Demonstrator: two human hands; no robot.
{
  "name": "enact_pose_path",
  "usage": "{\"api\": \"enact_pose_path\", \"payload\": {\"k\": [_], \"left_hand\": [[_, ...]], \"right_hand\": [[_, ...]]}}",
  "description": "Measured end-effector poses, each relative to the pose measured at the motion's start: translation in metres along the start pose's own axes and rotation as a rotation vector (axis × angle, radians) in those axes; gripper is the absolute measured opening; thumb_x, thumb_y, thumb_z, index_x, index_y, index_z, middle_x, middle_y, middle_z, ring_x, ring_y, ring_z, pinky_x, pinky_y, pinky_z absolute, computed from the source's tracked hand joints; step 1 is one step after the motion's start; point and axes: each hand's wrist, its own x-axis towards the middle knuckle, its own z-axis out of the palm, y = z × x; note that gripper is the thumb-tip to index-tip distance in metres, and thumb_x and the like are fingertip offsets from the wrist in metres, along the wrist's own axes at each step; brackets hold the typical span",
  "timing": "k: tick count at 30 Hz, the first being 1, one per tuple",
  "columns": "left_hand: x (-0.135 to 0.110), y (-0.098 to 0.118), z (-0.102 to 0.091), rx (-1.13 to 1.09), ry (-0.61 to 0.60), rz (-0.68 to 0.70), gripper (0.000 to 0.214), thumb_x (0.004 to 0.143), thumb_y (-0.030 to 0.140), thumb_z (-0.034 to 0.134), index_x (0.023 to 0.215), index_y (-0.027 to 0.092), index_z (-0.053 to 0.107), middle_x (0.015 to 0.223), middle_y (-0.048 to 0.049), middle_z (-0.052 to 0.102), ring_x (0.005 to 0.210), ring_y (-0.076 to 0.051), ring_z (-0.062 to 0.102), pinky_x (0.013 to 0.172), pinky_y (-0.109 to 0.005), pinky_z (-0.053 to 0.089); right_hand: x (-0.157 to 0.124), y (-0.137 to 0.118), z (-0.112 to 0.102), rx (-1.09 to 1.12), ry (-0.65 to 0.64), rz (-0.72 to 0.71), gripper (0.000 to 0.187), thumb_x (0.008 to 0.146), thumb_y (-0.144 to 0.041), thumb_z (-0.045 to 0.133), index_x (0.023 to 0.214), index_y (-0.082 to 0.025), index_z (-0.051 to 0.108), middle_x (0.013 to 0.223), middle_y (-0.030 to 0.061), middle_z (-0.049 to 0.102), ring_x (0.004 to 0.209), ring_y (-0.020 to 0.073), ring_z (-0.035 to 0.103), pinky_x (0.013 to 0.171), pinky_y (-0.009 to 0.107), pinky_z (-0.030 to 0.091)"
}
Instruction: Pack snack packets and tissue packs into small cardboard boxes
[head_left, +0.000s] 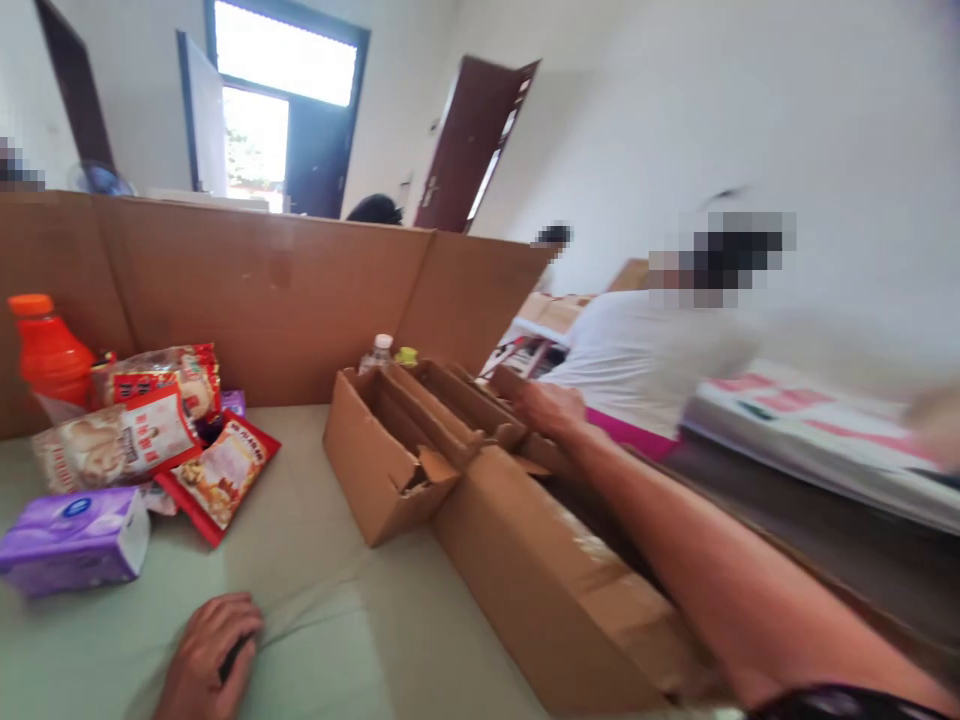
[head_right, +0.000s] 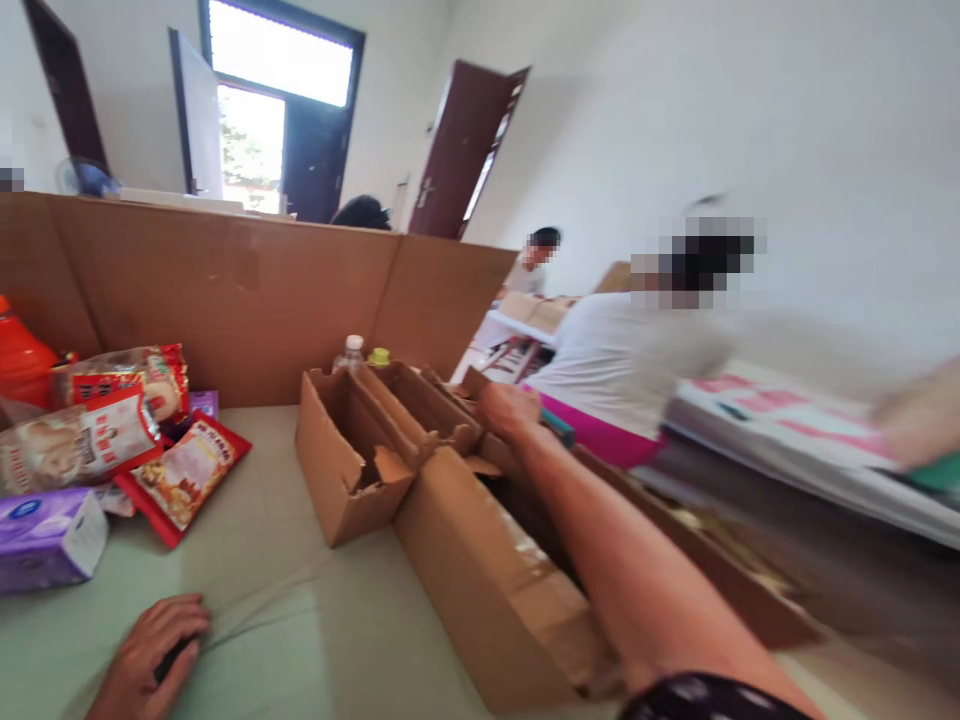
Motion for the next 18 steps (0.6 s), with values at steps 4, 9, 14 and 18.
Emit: {"api": "enact_pose_path", "payload": {"k": [4,9,14,18], "left_hand": [[0.001,-0.014,0.007,-0.003,0.069,0.075,0.011,0.091,0.031,0.061,0.094,0.028,0.071,0.091,-0.001,0.079,0.087,-0.019,0.075,0.078,-0.027,0.06],[0.001,-0.018,0.013,-0.038,0.022,0.002,0.015,0.087,0.025,0.056,0.085,0.026,0.07,0.086,-0.0032,0.078,0.085,-0.022,0.074,0.077,-0.033,0.059],[0.0,-0.008,0.012,-0.054,-0.071,-0.111,0.021,0.084,0.016,0.048,0.082,0.023,0.067,0.087,-0.0056,0.075,0.085,-0.023,0.07,0.078,-0.038,0.055],[-0.007,0.006,0.013,-0.041,-0.159,-0.218,0.017,0.088,0.016,0.052,0.08,0.02,0.065,0.082,-0.0036,0.07,0.086,-0.021,0.066,0.082,-0.038,0.052]], "right_hand": [[-0.003,0.02,-0.035,-0.103,0.074,0.135,0.031,0.096,-0.036,0.063,0.117,-0.013,0.064,0.12,0.0102,0.065,0.107,0.0229,0.064,0.093,0.045,0.054],[-0.015,0.012,-0.094,-0.117,0.23,0.091,0.027,0.096,-0.035,0.062,0.109,-0.012,0.066,0.117,0.0108,0.066,0.11,0.0233,0.062,0.095,0.044,0.05],[-0.035,-0.01,-0.152,-0.059,0.321,-0.006,0.028,0.094,-0.02,0.05,0.092,-0.004,0.072,0.104,0.0231,0.07,0.103,0.0243,0.063,0.077,0.036,0.039],[-0.049,-0.047,-0.179,0.067,0.437,-0.127,0.022,0.086,-0.015,0.052,0.083,-0.01,0.073,0.103,0.024,0.072,0.088,0.0247,0.064,0.069,0.038,0.037]]}}
